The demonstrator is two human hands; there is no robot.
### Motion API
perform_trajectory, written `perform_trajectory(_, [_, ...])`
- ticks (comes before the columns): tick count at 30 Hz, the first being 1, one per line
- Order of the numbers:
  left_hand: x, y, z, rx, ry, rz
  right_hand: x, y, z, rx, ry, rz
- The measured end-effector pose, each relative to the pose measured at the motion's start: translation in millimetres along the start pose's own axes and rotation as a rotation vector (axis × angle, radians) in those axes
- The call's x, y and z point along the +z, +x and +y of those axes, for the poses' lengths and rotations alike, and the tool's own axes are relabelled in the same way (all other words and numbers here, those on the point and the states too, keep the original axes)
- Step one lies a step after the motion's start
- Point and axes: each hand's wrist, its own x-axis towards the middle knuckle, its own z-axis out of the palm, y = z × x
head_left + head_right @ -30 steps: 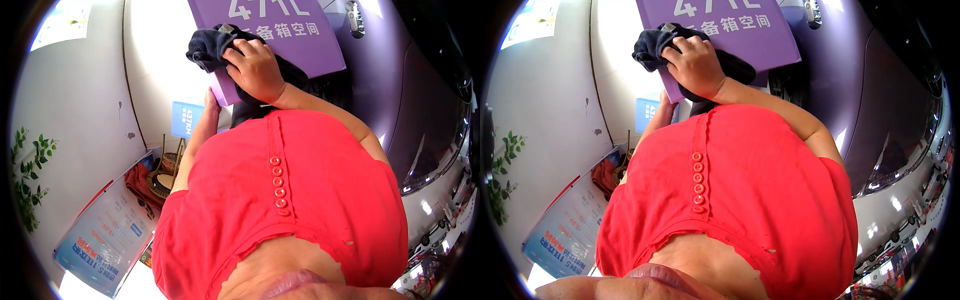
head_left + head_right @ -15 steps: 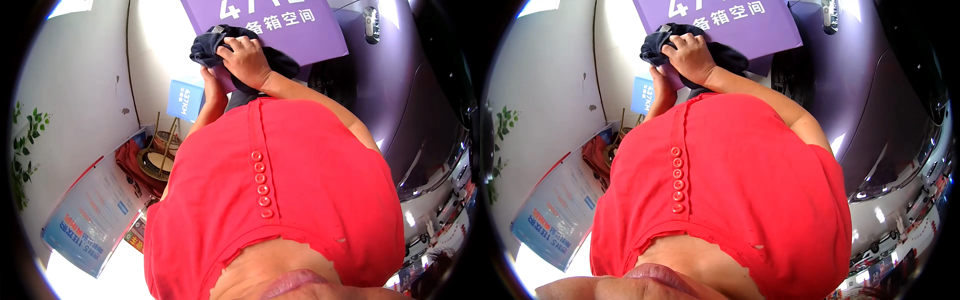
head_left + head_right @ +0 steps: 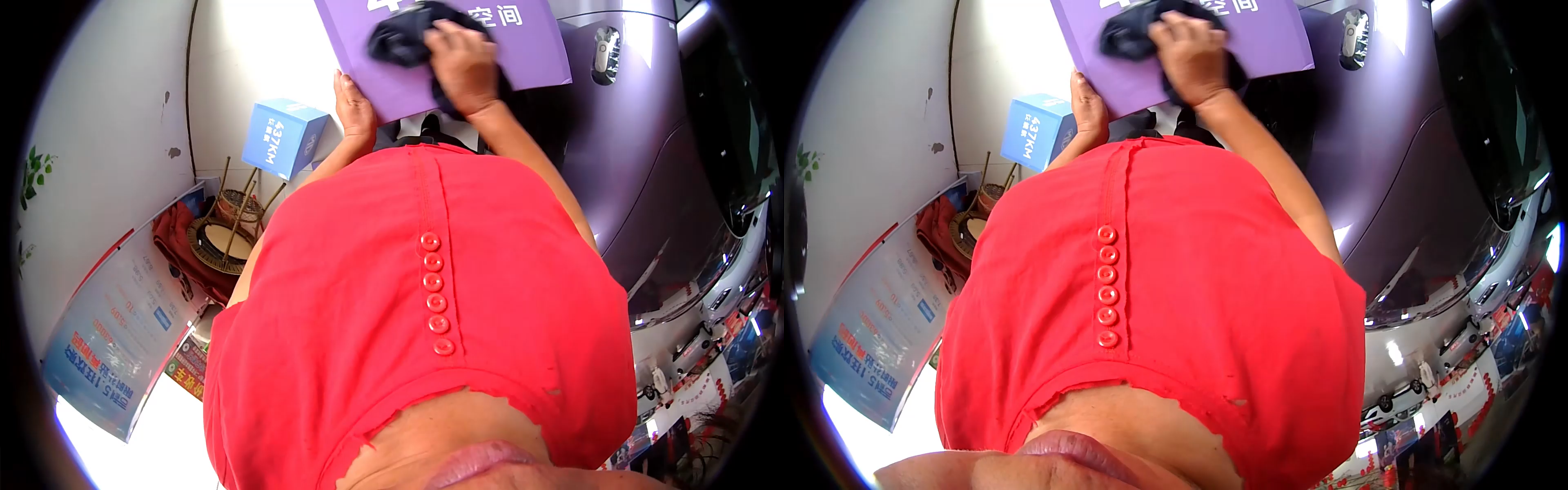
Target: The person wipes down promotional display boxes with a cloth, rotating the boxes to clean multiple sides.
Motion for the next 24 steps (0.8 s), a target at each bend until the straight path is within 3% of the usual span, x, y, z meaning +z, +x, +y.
perform_trajectory(3, [2.8,-5.6,16.1,-0.098,-0.101,0.001,-29.0,-12.0,88.1,0.149,-0.193,-0.108])
perform_trajectory(5, [0.8,-5.6,16.9,-0.107,-0.136,-0.031,-24.9,-32.0,160.8,0.231,-0.236,0.046])
perform_trajectory(7, [0.5,-4.3,22.2,-0.112,-0.207,-0.107,-31.9,-40.0,187.9,0.319,-0.249,0.133])
perform_trajectory(9, [-1.2,-8.1,33.4,-0.185,-0.277,-0.102,-31.4,-41.6,174.2,0.422,-0.322,0.000])
perform_trajectory(11, [-0.5,-5.9,36.2,-0.250,-0.347,-0.093,-41.2,-22.5,122.2,0.340,-0.323,-0.078])
perform_trajectory(13, [-2.1,-3.0,27.4,-0.380,-0.321,-0.072,-30.0,-17.2,70.8,0.148,-0.183,-0.105])
perform_trajectory(18, [-13.4,-3.3,21.1,-0.452,-0.450,-0.129,-7.3,-12.7,-61.5,-0.207,0.308,-0.112])
perform_trajectory(19, [-17.5,-4.9,22.7,-0.423,-0.390,-0.171,-6.7,-10.5,-67.7,-0.273,0.447,-0.055])
perform_trajectory(21, [-18.0,-3.9,28.4,-0.407,-0.255,-0.261,-17.4,-9.5,-49.0,-0.237,0.485,-0.174])
perform_trajectory(24, [-4.5,-5.5,32.8,-0.315,-0.370,-0.095,-38.7,-13.6,15.4,-0.121,0.356,-0.220])
